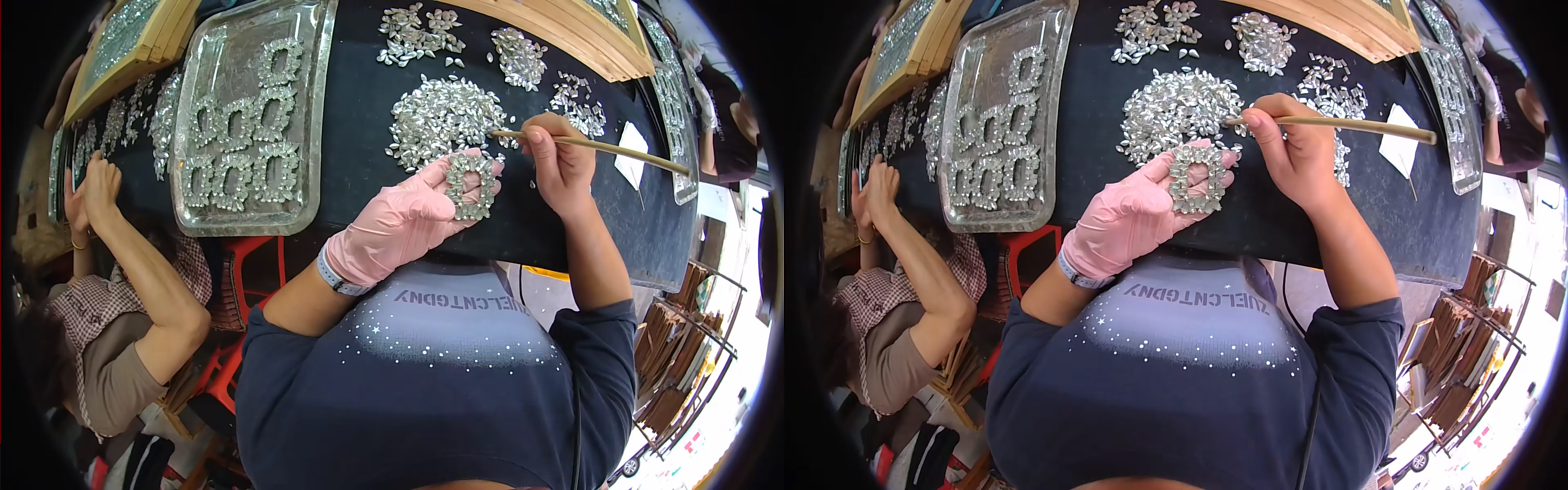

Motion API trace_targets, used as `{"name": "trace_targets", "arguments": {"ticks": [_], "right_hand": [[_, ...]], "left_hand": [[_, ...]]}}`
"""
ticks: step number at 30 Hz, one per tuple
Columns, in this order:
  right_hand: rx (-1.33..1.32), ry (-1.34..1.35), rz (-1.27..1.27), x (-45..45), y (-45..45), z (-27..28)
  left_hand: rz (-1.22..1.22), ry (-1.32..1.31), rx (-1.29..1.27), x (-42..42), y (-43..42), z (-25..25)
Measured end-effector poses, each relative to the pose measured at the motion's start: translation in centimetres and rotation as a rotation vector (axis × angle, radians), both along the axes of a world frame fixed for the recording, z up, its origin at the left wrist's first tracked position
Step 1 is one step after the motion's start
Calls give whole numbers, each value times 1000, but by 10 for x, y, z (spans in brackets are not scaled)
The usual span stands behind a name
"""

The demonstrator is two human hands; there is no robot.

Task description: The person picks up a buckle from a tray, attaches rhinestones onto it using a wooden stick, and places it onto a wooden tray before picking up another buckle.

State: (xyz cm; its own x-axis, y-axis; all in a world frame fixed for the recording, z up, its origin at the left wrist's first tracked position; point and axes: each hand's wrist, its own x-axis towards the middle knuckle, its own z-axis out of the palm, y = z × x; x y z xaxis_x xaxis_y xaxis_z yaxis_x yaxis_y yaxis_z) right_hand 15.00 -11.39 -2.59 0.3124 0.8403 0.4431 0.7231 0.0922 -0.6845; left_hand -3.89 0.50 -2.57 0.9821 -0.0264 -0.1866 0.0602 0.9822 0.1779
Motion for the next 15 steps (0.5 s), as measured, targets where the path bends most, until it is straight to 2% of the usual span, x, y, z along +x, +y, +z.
{"name": "trace_targets", "arguments": {"ticks": [8, 13, 15], "right_hand": [[244, 270, 50, -7, -10, 2], [243, 184, 94, -15, -15, 9], [218, 69, 130, -16, -15, 14]], "left_hand": [[13, -22, 0, 1, 0, -4], [27, -30, -7, 1, 1, -2], [31, -30, -12, 1, 0, -1]]}}
